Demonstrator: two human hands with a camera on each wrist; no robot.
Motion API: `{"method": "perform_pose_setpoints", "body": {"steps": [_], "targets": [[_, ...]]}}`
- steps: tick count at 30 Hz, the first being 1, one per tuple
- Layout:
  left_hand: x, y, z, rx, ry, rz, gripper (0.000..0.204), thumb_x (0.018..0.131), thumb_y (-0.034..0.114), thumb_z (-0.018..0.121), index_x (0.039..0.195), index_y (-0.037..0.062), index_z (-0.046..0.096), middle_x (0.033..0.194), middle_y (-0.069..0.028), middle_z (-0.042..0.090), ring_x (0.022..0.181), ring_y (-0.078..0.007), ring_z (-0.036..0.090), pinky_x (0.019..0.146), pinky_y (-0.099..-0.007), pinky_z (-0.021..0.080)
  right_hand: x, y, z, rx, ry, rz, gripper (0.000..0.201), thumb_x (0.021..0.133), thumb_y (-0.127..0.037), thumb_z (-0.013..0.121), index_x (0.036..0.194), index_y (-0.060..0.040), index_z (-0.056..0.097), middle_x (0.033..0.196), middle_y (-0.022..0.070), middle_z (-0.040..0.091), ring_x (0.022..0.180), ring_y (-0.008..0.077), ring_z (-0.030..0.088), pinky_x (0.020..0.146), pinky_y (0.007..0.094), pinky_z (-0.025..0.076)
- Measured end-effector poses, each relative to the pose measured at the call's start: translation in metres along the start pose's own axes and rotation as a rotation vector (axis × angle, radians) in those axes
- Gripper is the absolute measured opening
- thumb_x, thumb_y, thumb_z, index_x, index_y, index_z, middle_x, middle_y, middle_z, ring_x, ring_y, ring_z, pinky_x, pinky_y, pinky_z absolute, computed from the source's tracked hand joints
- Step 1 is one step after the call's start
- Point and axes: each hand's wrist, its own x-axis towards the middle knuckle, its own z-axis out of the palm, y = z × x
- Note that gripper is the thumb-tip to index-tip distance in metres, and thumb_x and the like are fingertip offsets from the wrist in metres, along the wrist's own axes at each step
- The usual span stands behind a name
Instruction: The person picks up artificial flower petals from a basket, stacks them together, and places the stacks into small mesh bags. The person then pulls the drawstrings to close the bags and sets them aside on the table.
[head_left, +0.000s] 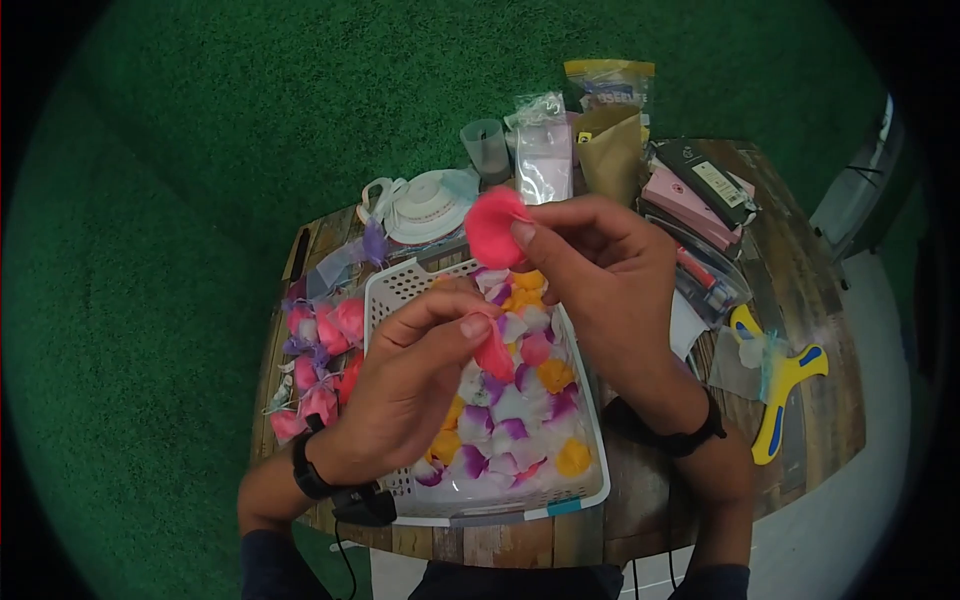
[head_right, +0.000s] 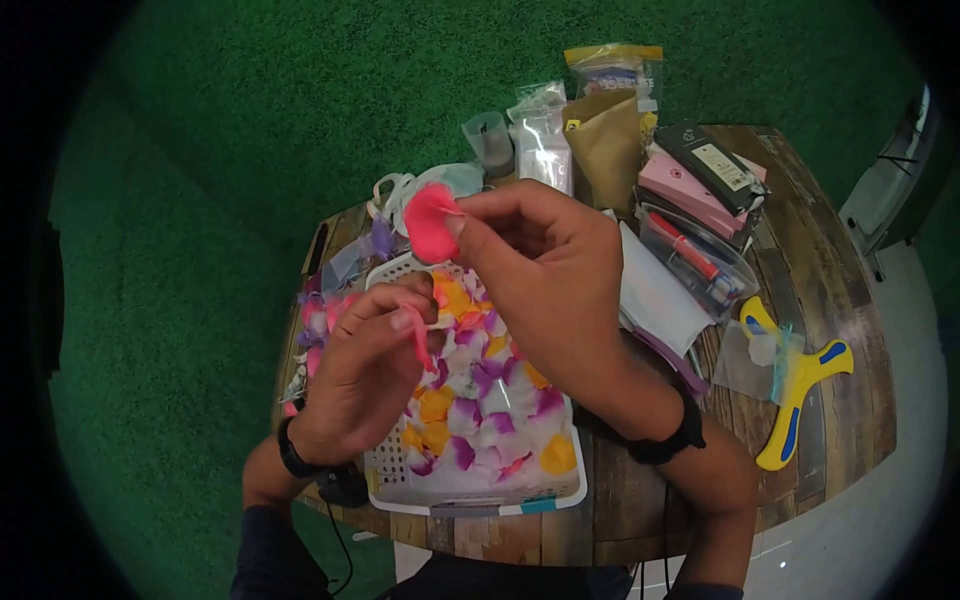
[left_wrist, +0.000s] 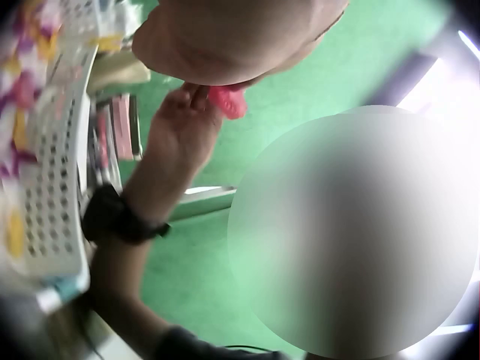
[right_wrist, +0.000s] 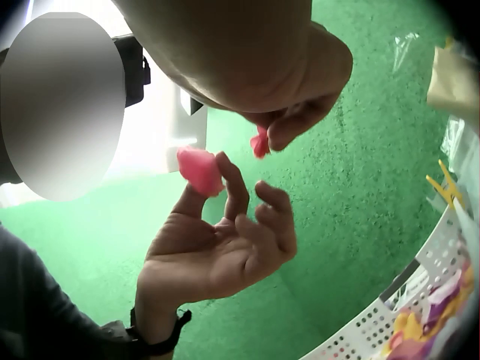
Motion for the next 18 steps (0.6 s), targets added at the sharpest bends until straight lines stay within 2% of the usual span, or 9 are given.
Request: {"method": "perform_pose_setpoints", "body": {"steps": [2,6,8,10,11,13,15,17,18], "targets": [[-0.001,-0.002,0.018,-0.418,0.06,-0.159,0.016,0.096,0.016,0.059,0.109,0.0078,0.063,0.126,-0.0027,0.054,0.115,-0.0147,0.05,0.099,-0.0351,0.039,-0.001,0.006,0.003,0.229,0.201,-0.1,0.013,0.089,-0.008,0.071,0.096,0.0029,0.068,0.083,0.0034,0.069,0.07,0.003,0.06,0.06,0.0174,0.047],[0.019,-0.003,0.039,-0.493,0.038,-0.128,0.018,0.097,0.021,0.058,0.112,0.0103,0.061,0.127,-0.0029,0.055,0.112,-0.0144,0.052,0.093,-0.0336,0.041,-0.006,-0.001,0.007,0.39,0.283,-0.101,0.013,0.09,-0.008,0.07,0.099,0.0015,0.067,0.085,0.0042,0.069,0.071,0.004,0.061,0.06,0.0181,0.048],[0.026,-0.002,0.046,-0.456,0.032,-0.127,0.018,0.099,0.021,0.056,0.113,0.0103,0.06,0.122,-0.0013,0.059,0.109,-0.0129,0.054,0.089,-0.0332,0.044,-0.006,-0.006,0.006,0.416,0.271,-0.13,0.014,0.09,-0.008,0.07,0.1,0.0017,0.067,0.085,0.0055,0.069,0.072,0.0045,0.062,0.061,0.0183,0.049],[0.026,0.0,0.049,-0.435,0.089,-0.081,0.02,0.096,0.011,0.061,0.114,0.0044,0.063,0.108,-0.0044,0.066,0.088,-0.0082,0.062,0.072,-0.0261,0.051,-0.006,-0.002,0.003,0.226,0.256,-0.205,0.014,0.09,-0.008,0.07,0.099,0.0019,0.068,0.085,0.0052,0.069,0.073,0.0046,0.062,0.062,0.0189,0.049],[0.027,0.001,0.044,-0.429,0.094,-0.084,0.02,0.096,0.011,0.061,0.114,0.0044,0.063,0.108,-0.0044,0.066,0.088,-0.0082,0.062,0.072,-0.0261,0.051,-0.005,-0.003,0.001,0.233,0.257,-0.201,0.014,0.09,-0.008,0.07,0.099,0.0019,0.068,0.085,0.0052,0.069,0.073,0.0046,0.062,0.062,0.0189,0.049],[0.031,0.007,0.026,0.076,-0.012,0.082,0.018,0.094,0.007,0.063,0.111,0.0017,0.065,0.1,-0.0071,0.069,0.074,-0.009,0.064,0.058,-0.0222,0.051,0.0,-0.005,-0.007,0.025,0.2,-0.275,0.012,0.09,-0.005,0.069,0.099,0.0022,0.069,0.085,0.0027,0.069,0.074,0.0039,0.061,0.062,0.0191,0.049],[0.029,0.016,0.022,0.299,0.045,0.157,0.019,0.09,0.002,0.066,0.108,-0.0013,0.066,0.094,-0.0097,0.07,0.07,-0.0109,0.066,0.059,-0.0227,0.053,0.003,-0.011,-0.015,0.004,0.158,-0.208,0.011,0.088,-0.004,0.068,0.098,0.001,0.07,0.084,0.0032,0.07,0.072,0.0051,0.063,0.063,0.0208,0.049],[0.028,0.021,0.016,0.725,0.031,0.368,0.021,0.086,-0.001,0.069,0.107,-0.0025,0.066,0.093,-0.0101,0.07,0.075,-0.0121,0.068,0.063,-0.0232,0.055,0.005,-0.017,-0.024,-0.378,-0.075,-0.144,0.012,0.086,-0.006,0.068,0.096,0.0001,0.071,0.081,0.0065,0.071,0.069,0.0082,0.065,0.063,0.0228,0.051],[0.029,0.024,0.012,0.723,0.035,0.363,0.021,0.086,-0.001,0.069,0.107,-0.0025,0.066,0.093,-0.0101,0.07,0.075,-0.0121,0.068,0.063,-0.0232,0.055,0.005,-0.017,-0.026,-0.378,-0.078,-0.139,0.012,0.086,-0.006,0.068,0.096,0.0001,0.071,0.081,0.0065,0.071,0.069,0.0082,0.065,0.063,0.0228,0.051]]}}
